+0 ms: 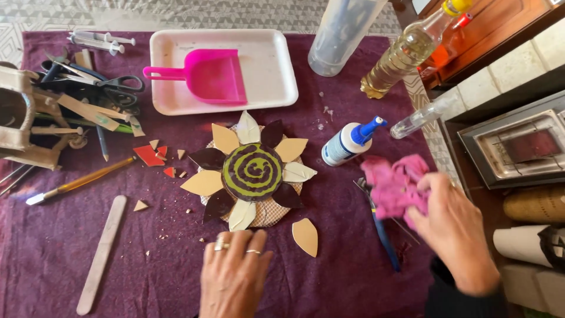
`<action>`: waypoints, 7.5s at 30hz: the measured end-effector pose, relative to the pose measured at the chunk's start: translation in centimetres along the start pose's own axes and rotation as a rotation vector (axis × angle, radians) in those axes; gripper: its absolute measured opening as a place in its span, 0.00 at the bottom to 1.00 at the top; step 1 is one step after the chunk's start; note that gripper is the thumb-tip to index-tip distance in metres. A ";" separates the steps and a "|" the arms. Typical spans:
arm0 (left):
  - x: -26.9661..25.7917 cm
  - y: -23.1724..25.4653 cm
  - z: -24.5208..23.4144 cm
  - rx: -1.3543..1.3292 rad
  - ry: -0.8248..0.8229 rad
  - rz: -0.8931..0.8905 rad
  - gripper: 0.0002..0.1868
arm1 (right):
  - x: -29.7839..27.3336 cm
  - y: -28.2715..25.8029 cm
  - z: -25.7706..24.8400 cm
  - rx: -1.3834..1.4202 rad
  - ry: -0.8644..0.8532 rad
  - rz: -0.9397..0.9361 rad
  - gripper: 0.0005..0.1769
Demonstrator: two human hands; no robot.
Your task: The person is gluing wooden petal-shaped pieces onto a sunflower base to create a mosaic artwork.
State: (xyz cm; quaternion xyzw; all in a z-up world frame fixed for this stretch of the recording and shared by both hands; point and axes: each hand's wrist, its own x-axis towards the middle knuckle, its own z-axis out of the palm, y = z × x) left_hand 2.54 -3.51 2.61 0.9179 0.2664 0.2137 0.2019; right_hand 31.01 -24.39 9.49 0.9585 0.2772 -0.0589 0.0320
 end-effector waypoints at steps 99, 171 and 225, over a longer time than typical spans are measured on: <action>1.5 -0.3 7.8 -2.393 -0.579 -0.642 0.28 | -0.2 -15.8 -0.1 2.036 0.225 -0.735 0.35; 1.6 -0.3 7.4 -2.350 -0.617 -0.632 0.31 | -0.3 -16.1 -0.7 1.922 0.306 -0.609 0.50; 1.8 -0.7 7.4 -2.340 -0.629 -0.609 0.31 | 0.5 -16.2 1.9 1.920 0.423 -0.723 0.58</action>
